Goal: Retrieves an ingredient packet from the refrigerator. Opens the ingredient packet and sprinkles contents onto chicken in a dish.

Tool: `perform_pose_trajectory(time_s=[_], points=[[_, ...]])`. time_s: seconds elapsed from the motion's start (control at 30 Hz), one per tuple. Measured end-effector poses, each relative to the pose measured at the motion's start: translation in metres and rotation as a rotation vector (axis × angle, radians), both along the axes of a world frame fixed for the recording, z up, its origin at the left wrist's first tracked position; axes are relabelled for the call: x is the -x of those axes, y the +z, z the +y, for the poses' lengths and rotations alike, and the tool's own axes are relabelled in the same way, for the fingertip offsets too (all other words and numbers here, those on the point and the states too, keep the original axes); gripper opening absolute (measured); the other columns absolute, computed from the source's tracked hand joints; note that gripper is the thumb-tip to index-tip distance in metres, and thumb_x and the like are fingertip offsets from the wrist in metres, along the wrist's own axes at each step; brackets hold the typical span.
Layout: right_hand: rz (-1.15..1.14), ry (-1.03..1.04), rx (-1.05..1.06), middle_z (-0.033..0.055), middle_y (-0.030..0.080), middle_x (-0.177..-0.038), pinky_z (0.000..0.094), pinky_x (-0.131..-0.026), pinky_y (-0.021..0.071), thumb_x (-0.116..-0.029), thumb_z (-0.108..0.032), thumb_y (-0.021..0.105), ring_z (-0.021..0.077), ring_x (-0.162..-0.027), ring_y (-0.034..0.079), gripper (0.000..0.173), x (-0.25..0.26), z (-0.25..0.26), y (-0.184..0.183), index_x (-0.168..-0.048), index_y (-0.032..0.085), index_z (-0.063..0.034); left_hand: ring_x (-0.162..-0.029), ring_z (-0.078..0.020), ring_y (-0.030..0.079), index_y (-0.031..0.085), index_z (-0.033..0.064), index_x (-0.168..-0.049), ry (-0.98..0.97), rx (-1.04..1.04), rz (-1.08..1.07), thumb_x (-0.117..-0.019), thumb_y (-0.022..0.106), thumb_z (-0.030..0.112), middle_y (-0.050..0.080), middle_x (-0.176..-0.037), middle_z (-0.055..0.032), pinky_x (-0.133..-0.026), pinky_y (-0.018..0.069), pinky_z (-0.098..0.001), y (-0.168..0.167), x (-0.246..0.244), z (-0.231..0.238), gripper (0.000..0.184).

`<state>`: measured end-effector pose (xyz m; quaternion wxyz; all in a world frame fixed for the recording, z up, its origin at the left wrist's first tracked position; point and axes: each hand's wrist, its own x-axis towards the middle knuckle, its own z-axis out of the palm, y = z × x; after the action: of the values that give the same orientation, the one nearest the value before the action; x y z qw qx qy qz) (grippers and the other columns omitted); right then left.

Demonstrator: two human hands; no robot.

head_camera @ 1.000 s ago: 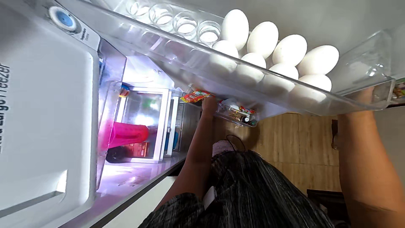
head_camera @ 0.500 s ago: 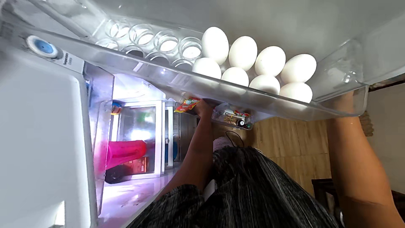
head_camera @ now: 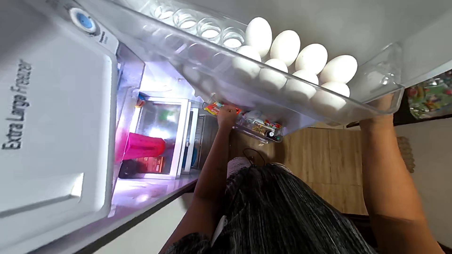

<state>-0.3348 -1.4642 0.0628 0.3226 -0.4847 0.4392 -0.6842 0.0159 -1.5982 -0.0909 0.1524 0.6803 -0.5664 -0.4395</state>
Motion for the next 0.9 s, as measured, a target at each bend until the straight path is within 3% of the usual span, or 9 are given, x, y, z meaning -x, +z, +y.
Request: perform_pose_trajectory(time_s=[0.2,0.33,0.43,0.53,0.6,0.67,0.7,0.77,0.9], points=[[0.018,-0.055,-0.018,-0.0119,0.064,-0.121,0.031,-0.101,0.0555,-0.0689,-0.046,0.093,0.0041,-0.113,0.064,0.094,-0.03,0.02,0.01,-0.138,0.036,-0.0165,-0.115,-0.0278,0.062,0.054,0.0073,-0.134,0.387,-0.105,0.587,-0.1071,0.043,0.017,0.059,-0.131,-0.016,-0.091,0.0544,-0.051,0.051,-0.056,0.085,0.031],[0.091,-0.08,-0.004,-0.0067,0.06,-0.121,0.0265,-0.099,0.055,-0.07,-0.05,0.091,0.0018,-0.112,0.063,0.104,-0.064,0.047,0.015,-0.139,0.029,-0.003,-0.097,-0.0163,0.072,0.051,0.0113,-0.127,0.482,0.109,0.919,-0.1062,0.038,0.009,0.068,-0.116,-0.0082,-0.088,0.06,-0.0332,0.074,-0.077,0.194,0.025],[0.157,0.038,0.053,0.0086,0.05,-0.134,0.0224,-0.104,0.0503,-0.0739,-0.039,0.09,0.0041,-0.123,0.057,0.115,-0.087,0.073,0.012,-0.144,0.016,0.0131,-0.092,-0.0085,0.07,0.058,0.0159,-0.117,0.525,0.321,0.997,-0.1009,0.044,0.004,0.07,-0.109,0.0015,-0.085,0.0594,-0.0273,0.074,-0.076,0.273,0.024],[0.26,0.191,0.227,0.0264,0.034,-0.152,0.0239,-0.113,0.0422,-0.0854,-0.032,0.083,0.0138,-0.138,0.046,0.114,-0.103,0.097,-0.01,-0.151,0.005,0.0209,-0.103,-0.0091,0.067,0.063,0.0165,-0.112,0.623,0.51,0.958,-0.0932,0.061,0.007,0.063,-0.13,0.0013,-0.086,0.0591,-0.0275,0.076,-0.064,0.354,0.021],[0.391,0.239,0.436,0.0308,0.027,-0.159,0.0365,-0.121,0.0325,-0.0947,-0.029,0.074,0.027,-0.148,0.034,0.092,-0.115,0.117,-0.037,-0.156,0.019,0.0117,-0.107,-0.0117,0.067,0.064,0.0157,-0.113,0.719,0.6,0.912,-0.0897,0.069,0.009,0.062,-0.136,-0.0016,-0.087,0.0599,-0.0301,0.077,-0.051,0.413,0.024],[0.498,0.308,0.591,0.0065,0.037,-0.157,0.0388,-0.123,0.0306,-0.0966,-0.026,0.07,0.0188,-0.149,0.033,0.067,-0.136,0.149,-0.059,-0.155,0.038,-0.0178,-0.108,-0.0135,0.067,0.058,0.0153,-0.125,0.775,0.653,0.843,-0.0888,0.074,0.011,0.064,-0.133,-0.0031,-0.088,0.0593,-0.0332,0.079,-0.04,0.472,0.039],[0.509,0.411,0.623,-0.0013,0.045,-0.147,0.0355,-0.119,0.0357,-0.0965,-0.024,0.07,0.0132,-0.142,0.04,0.053,-0.152,0.169,-0.065,-0.145,0.049,-0.0228,-0.104,-0.0136,0.068,0.054,0.0149,-0.13,0.823,0.66,0.8,-0.0875,0.074,0.008,0.065,-0.128,-0.0035,-0.086,0.0598,-0.0336,0.083,-0.033,0.5,0.048],[0.511,0.776,0.573,0.0055,0.062,-0.122,0.0317,-0.106,0.0491,-0.0985,-0.017,0.067,0.0138,-0.122,0.057,0.022,-0.191,0.213,-0.064,-0.119,0.068,-0.0097,-0.103,-0.0157,0.07,0.044,0.0117,-0.141,0.929,0.644,0.711,-0.0865,0.069,-0.004,0.068,-0.125,-0.0061,-0.089,0.0603,-0.0361,0.095,-0.019,0.552,0.062],[0.636,1.402,0.551,0.0159,0.068,-0.118,0.0367,-0.097,0.0569,-0.1016,-0.014,0.062,0.0216,-0.111,0.066,0.027,-0.277,0.306,-0.049,-0.123,0.071,0.0,-0.11,-0.0173,0.069,0.028,0.0103,-0.158,1.113,0.676,0.601,-0.0869,0.069,-0.002,0.066,-0.131,-0.0107,-0.093,0.0592,-0.0361,0.106,0.005,0.654,0.083]])
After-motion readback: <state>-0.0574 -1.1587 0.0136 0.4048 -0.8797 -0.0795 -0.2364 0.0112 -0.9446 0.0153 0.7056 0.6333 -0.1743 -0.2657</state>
